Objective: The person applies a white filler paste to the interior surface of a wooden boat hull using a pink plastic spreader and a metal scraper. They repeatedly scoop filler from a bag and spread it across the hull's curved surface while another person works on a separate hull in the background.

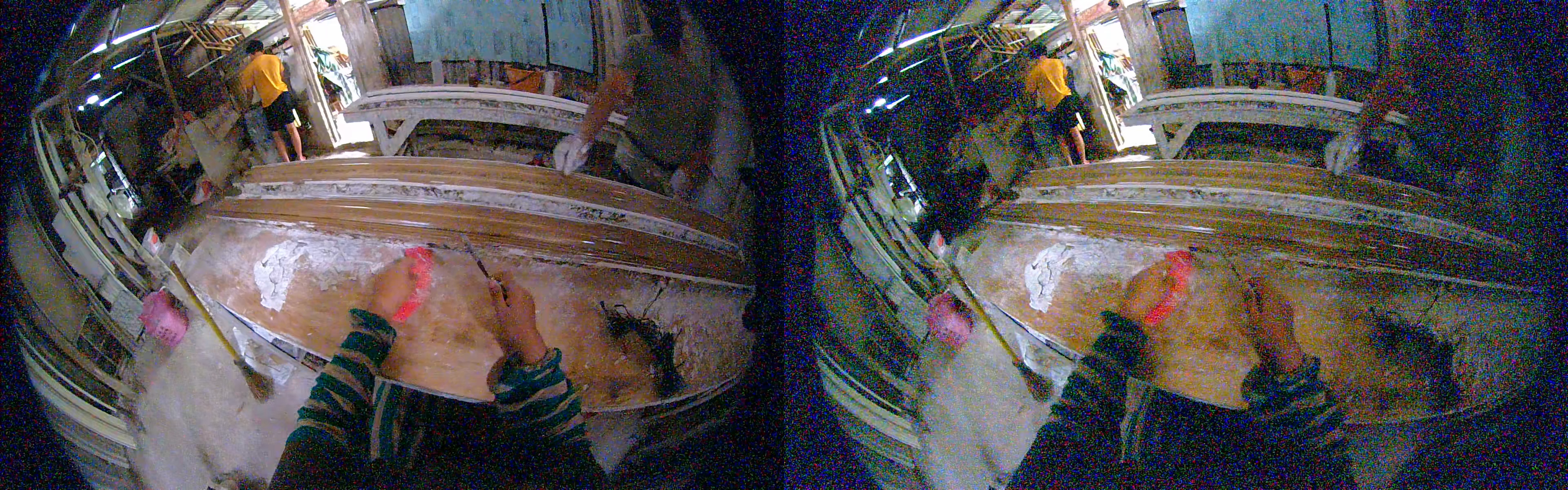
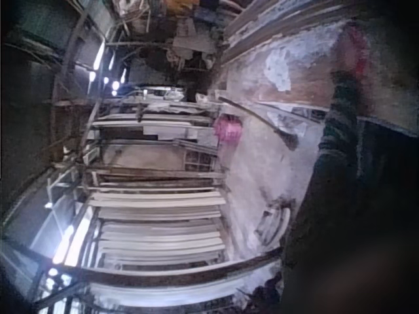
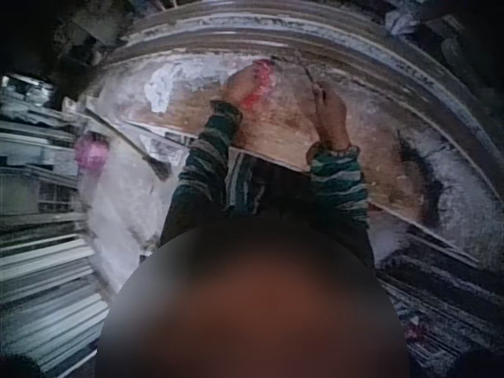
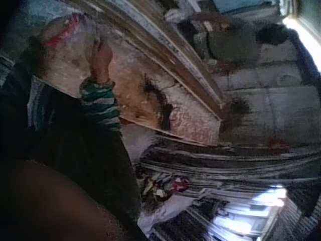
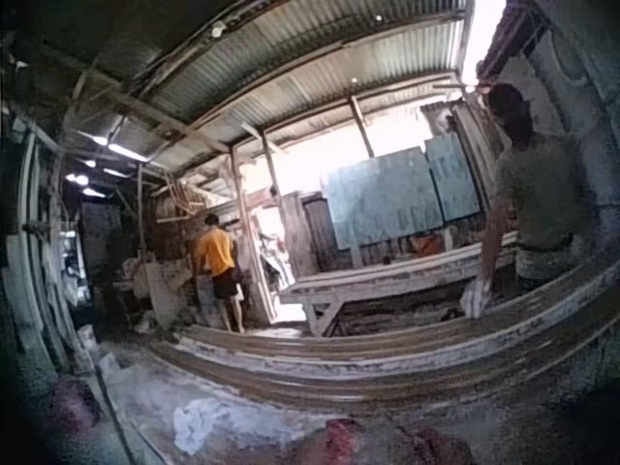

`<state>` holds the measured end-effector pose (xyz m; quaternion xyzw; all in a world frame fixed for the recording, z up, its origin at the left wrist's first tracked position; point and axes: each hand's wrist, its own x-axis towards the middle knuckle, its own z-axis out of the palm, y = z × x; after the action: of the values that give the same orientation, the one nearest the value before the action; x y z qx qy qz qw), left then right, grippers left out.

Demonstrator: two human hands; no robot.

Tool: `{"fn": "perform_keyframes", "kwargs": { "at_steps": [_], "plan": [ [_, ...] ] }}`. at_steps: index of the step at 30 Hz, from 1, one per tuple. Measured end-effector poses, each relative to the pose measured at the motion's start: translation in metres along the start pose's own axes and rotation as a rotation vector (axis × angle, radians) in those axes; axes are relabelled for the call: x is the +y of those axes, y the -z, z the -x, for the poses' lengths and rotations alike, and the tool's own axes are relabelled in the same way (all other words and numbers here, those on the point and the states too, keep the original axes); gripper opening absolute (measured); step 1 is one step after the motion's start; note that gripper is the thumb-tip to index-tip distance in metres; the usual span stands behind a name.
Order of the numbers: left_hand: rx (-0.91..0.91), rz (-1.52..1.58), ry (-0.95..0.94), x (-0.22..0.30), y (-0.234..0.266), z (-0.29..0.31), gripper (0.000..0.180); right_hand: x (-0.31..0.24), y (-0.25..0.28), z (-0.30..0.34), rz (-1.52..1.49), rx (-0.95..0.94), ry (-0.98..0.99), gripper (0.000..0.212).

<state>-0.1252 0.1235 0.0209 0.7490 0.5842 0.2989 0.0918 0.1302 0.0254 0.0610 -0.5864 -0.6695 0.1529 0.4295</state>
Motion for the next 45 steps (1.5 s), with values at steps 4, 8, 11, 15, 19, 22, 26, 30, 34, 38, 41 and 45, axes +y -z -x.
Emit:
{"fn": "perform_keyframes", "kwargs": {
  "at_steps": [4,8,11,15,19,22,26,30,34,38,41,45],
  "plan": [
    [0.006,-0.202,0.111,-0.009,0.022,0.001,0.023,0.004,-0.004,0.001,-0.032,-0.03,-0.021,0.031],
    [-0.054,-0.413,0.104,-0.033,0.063,0.011,0.028,0.002,-0.005,0.001,-0.045,0.053,0.078,0.03],
    [-0.068,-0.513,0.075,-0.048,0.09,0.014,0.03,-0.001,-0.003,0.002,-0.112,-0.012,0.023,0.03],
    [0.077,-0.27,-0.119,-0.032,0.085,0.025,0.029,-0.005,-0.004,0.002,-0.058,-0.056,-0.008,0.029],
    [0.057,-0.059,-0.211,0.017,0.041,0.032,0.026,-0.007,-0.005,0.001,-0.007,-0.032,0.029,0.029],
    [-0.154,-0.226,-0.2,0.041,0.03,0.037,0.023,-0.006,-0.003,0.002,0.006,-0.058,0.001,0.028],
    [-0.061,-0.199,-0.154,0.035,0.046,0.043,0.017,-0.004,0.0,0.004,-0.018,-0.043,-0.024,0.028],
    [0.018,-0.418,-0.221,-0.025,0.085,0.047,0.013,-0.004,0.001,0.004,-0.001,-0.022,0.002,0.029],
    [-0.004,-0.69,-0.104,-0.075,0.121,0.035,0.011,-0.008,0.002,0.004,-0.03,-0.025,0.001,0.03],
    [0.03,-0.684,-0.101,-0.048,0.129,0.042,0.011,-0.012,0.004,0.006,-0.03,-0.022,-0.024,0.028],
    [0.05,-0.431,-0.39,-0.001,0.103,0.051,0.018,-0.014,0.004,0.005,-0.063,-0.066,-0.011,0.026],
    [-0.103,-0.356,-0.389,0.026,0.047,0.052,0.025,-0.012,0.002,0.004,-0.018,-0.024,0.055,0.025]
  ]
}}
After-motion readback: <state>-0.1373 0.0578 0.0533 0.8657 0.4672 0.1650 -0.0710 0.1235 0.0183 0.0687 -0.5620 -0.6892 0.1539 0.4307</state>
